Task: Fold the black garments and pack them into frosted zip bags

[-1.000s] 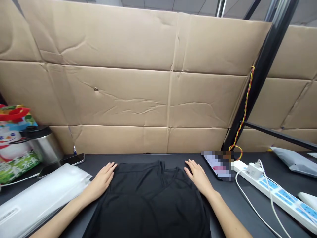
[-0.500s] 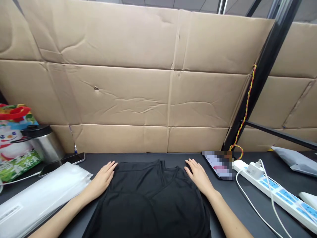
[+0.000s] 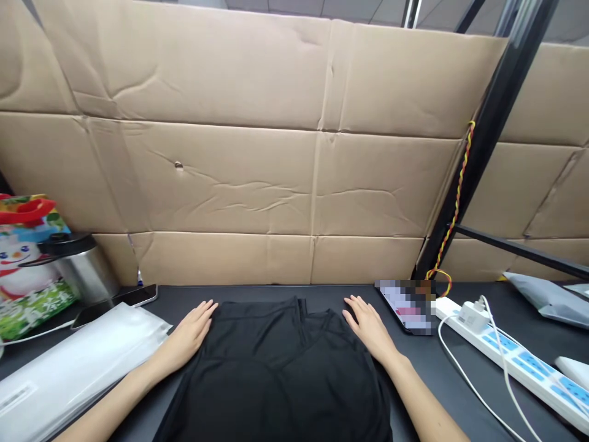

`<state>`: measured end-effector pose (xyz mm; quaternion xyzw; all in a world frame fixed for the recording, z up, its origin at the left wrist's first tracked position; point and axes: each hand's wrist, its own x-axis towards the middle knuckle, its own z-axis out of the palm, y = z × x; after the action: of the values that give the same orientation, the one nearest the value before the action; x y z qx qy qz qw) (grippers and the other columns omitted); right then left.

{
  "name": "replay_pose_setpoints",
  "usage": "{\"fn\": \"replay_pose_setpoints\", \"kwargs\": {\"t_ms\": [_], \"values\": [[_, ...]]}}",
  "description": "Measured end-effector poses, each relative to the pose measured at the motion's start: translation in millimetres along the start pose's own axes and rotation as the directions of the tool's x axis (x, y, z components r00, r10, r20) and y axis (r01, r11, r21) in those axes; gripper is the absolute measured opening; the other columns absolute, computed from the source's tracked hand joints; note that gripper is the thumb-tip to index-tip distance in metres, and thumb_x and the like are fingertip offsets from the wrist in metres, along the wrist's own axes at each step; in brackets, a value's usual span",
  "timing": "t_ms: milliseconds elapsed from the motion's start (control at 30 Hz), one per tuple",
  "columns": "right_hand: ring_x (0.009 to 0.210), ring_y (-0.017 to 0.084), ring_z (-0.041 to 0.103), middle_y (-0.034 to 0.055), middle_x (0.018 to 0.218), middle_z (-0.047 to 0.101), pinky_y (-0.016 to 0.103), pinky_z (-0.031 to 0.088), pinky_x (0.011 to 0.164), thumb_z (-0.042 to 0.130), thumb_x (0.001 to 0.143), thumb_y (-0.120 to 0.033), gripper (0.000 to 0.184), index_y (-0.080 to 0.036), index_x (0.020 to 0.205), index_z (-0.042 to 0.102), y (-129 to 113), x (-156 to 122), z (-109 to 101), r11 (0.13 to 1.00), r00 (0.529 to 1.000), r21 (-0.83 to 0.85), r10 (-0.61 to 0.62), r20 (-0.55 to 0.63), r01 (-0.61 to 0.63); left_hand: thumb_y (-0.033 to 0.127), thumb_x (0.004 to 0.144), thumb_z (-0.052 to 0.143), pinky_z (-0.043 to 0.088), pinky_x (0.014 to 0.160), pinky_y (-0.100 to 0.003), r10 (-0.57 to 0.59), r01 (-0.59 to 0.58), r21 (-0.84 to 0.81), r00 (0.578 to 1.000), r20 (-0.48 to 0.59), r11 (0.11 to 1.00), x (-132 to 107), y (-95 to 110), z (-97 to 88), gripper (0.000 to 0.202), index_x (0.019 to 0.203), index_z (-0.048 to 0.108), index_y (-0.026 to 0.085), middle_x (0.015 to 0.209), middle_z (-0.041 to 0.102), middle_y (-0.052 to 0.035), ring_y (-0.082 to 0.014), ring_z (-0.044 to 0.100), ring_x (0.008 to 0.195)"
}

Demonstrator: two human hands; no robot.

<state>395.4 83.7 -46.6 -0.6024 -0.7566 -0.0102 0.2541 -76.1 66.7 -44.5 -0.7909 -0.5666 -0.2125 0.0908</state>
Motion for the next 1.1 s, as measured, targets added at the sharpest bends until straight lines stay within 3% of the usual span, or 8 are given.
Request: {"fn": "replay_pose_setpoints", "kwargs": {"t_ms": [433,867,1000,1100], "values": [[0.132,0.026,0.037,0.0126,0.137,0.049,0.047,0.028,0.109,0.032,0.092,-0.049,0.051,-0.017,0.127,0.052,-1,1,0,1.000,1.000,-0.004,0.000,0.000,0.000,0.024,0.094,0.029,0.032,0.108,-0.046,-0.005,0.005,-0.002,1.000,-0.001,1.000,0,0,0.0,0.045,0.131,0.050,0.010,0.139,0.047,-0.0135,-0.0268,0.038,0.131],[0.131,0.028,0.037,0.0131,0.135,0.050,0.048,0.027,0.109,0.036,0.090,-0.050,0.051,-0.017,0.125,0.054,0,0,2,0.998,1.000,0.061,0.012,-0.015,-0.011,0.025,0.091,0.033,0.031,0.109,-0.044,-0.039,0.039,-0.060,0.999,-0.001,0.997,0,2,-1.7,0.044,0.130,0.051,0.016,0.138,0.050,-0.0080,-0.0252,0.038,0.131],[0.127,0.027,0.043,0.0103,0.133,0.053,0.046,0.033,0.106,0.039,0.089,-0.050,0.048,-0.021,0.124,0.054,-8,1,-15,0.992,0.999,0.125,0.030,-0.012,-0.028,0.027,0.092,0.032,0.037,0.105,-0.043,-0.102,0.102,-0.091,0.995,0.002,0.991,6,10,-18.1,0.048,0.136,0.043,0.011,0.137,0.049,-0.0117,-0.0257,0.044,0.127],[0.126,0.025,0.045,0.0060,0.135,0.051,0.041,0.036,0.105,0.042,0.089,-0.052,0.047,-0.027,0.128,0.050,-38,-6,-50,0.959,0.999,0.284,0.032,-0.028,-0.023,0.034,0.095,0.032,0.037,0.105,-0.039,-0.111,0.109,-0.153,0.994,-0.007,0.982,6,31,-53.1,0.048,0.138,0.040,0.016,0.141,0.046,-0.0075,-0.0227,0.044,0.128]]}}
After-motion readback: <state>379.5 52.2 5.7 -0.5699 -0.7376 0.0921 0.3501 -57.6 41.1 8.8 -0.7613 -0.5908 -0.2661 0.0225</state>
